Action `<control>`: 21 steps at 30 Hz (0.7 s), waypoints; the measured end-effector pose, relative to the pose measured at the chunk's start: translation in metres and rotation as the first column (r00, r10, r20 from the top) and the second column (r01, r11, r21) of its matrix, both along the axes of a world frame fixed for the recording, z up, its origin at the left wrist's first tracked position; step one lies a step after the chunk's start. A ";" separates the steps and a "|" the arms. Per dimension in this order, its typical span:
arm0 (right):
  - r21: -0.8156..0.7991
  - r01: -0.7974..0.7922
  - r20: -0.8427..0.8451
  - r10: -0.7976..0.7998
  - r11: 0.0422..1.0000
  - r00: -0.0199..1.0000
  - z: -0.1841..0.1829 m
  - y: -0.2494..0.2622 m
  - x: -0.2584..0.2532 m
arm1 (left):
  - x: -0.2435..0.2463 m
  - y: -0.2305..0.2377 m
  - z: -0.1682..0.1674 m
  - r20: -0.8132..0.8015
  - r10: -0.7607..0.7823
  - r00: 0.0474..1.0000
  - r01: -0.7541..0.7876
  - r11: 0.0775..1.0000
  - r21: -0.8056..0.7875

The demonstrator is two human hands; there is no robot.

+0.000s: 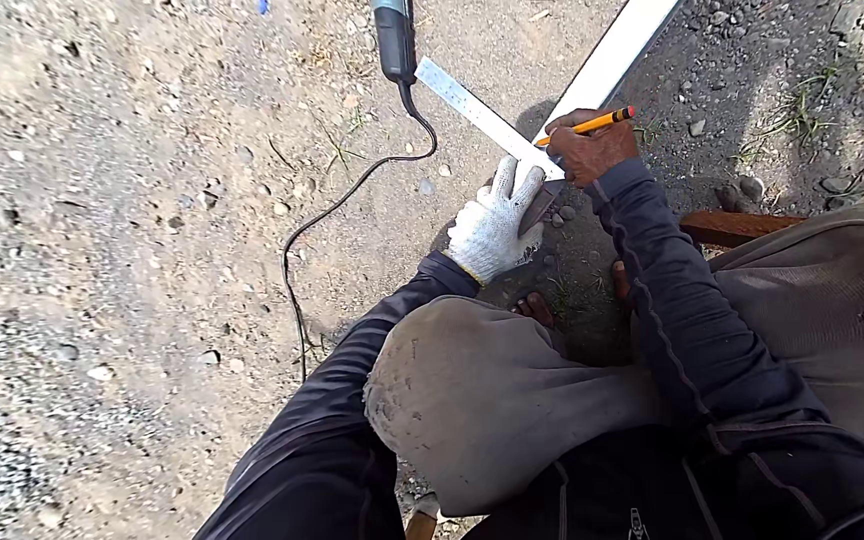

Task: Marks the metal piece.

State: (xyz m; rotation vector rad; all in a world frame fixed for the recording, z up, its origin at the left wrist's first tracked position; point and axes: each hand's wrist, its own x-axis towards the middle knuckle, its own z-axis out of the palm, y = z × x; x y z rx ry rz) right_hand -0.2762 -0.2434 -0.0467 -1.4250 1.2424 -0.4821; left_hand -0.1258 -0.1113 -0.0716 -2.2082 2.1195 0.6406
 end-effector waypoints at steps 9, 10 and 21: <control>-0.001 -0.047 0.032 0.047 0.999 0.998 -0.002 0.007 -0.003 | 0.000 0.002 -0.004 -0.010 0.008 1.000 -0.008 1.000 -0.017; -0.010 -0.046 0.018 0.046 0.999 0.999 -0.001 0.008 -0.004 | 0.000 0.002 -0.003 -0.010 0.009 1.000 -0.009 1.000 -0.015; 0.229 -0.162 -0.700 0.278 0.960 0.658 0.069 0.011 -0.007 | -0.001 0.000 0.004 -0.023 0.023 0.999 -0.023 1.000 -0.004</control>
